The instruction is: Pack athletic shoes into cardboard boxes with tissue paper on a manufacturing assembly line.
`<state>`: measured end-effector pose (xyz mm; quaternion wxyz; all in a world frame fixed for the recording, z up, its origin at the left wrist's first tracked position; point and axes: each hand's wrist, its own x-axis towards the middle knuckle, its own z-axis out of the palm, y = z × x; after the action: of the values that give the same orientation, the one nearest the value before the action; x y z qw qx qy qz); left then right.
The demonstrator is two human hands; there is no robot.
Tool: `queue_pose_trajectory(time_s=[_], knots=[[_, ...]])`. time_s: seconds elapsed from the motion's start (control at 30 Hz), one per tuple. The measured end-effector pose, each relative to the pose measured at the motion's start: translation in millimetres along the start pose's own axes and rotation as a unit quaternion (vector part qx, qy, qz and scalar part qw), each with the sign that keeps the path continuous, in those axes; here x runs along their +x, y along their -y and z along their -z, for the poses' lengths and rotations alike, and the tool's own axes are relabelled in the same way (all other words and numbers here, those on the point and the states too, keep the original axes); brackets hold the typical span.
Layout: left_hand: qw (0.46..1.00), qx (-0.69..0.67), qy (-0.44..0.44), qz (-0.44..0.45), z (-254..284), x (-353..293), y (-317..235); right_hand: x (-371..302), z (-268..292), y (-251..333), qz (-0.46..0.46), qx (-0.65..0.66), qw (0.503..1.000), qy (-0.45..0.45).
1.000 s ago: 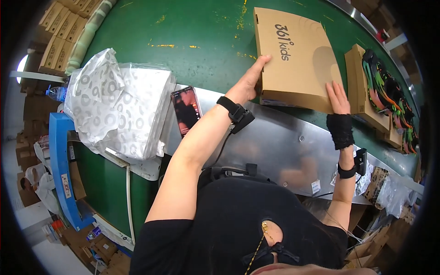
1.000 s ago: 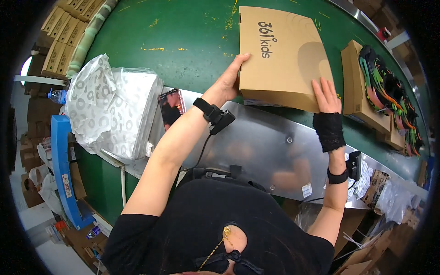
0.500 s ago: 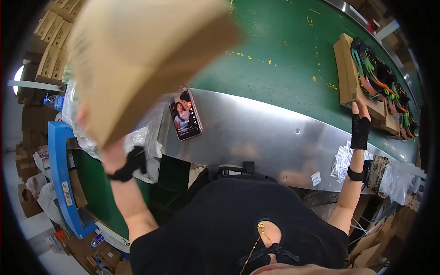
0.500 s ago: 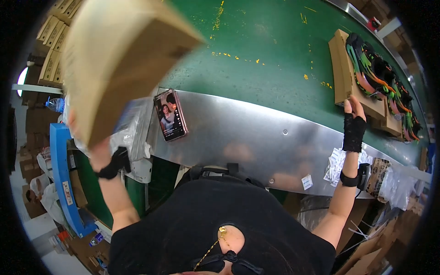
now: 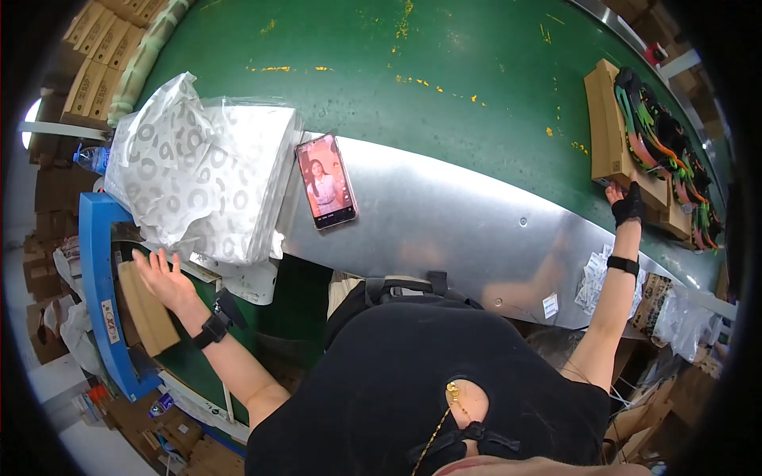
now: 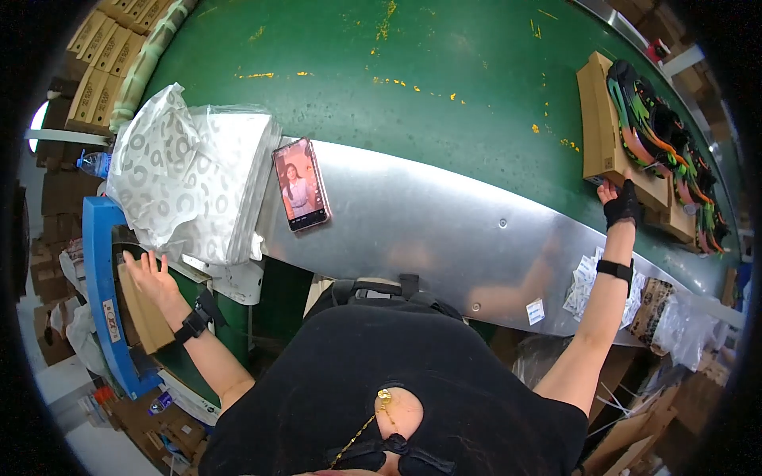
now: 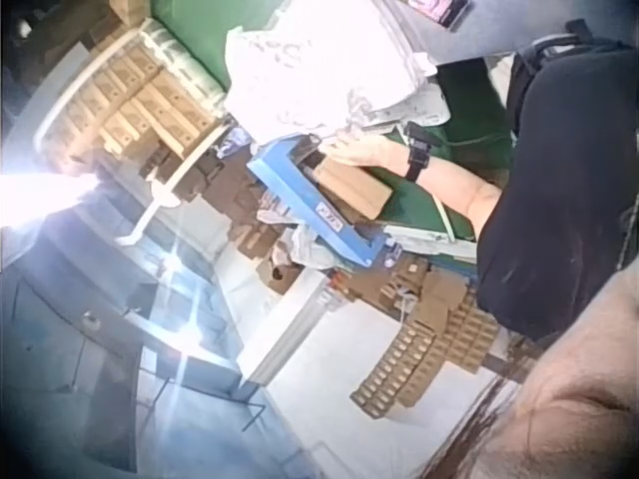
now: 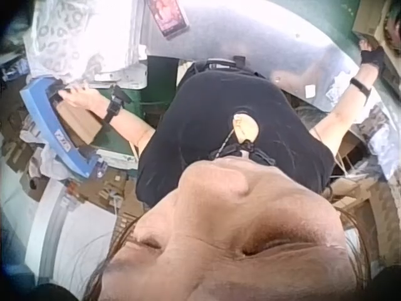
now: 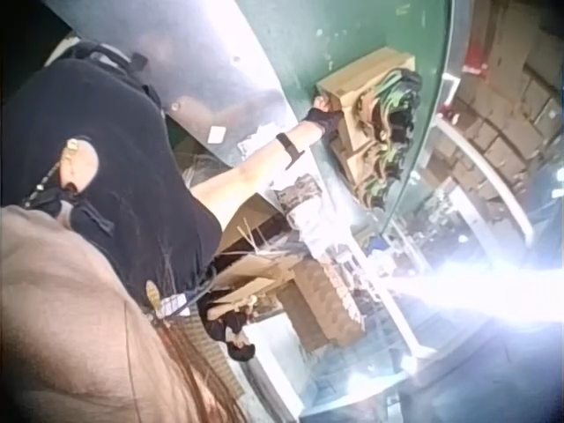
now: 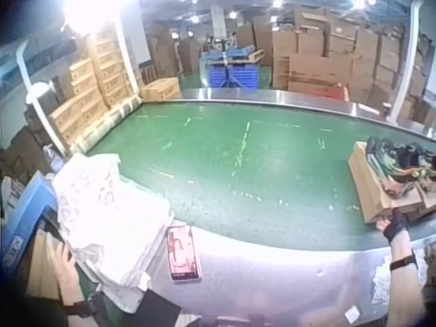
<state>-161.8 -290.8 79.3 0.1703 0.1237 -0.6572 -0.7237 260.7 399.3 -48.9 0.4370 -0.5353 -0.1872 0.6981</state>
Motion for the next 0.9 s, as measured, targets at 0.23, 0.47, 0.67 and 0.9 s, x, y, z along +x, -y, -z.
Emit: queue_pose_trajectory(time_s=[0.23,0.47,0.67,0.9], knots=[[0.806,0.503,0.036,-0.309,3.6,72.4,65.8,20.9,8.4,-13.5,0.032,-0.005,0.998,0.055],[0.727,0.611,0.222,-0.222,-18.6,76.4,81.7,-60.4,-21.4,-75.1,0.008,-0.055,0.994,0.092],[0.929,0.27,0.202,-0.154,-58.5,57.3,59.0,-121.9,-43.0,-119.8,-0.01,-0.13,0.989,0.07],[0.887,0.297,0.303,-0.181,-55.3,50.8,52.1,-219.8,-95.4,-44.3,0.33,-0.484,0.749,0.309]])
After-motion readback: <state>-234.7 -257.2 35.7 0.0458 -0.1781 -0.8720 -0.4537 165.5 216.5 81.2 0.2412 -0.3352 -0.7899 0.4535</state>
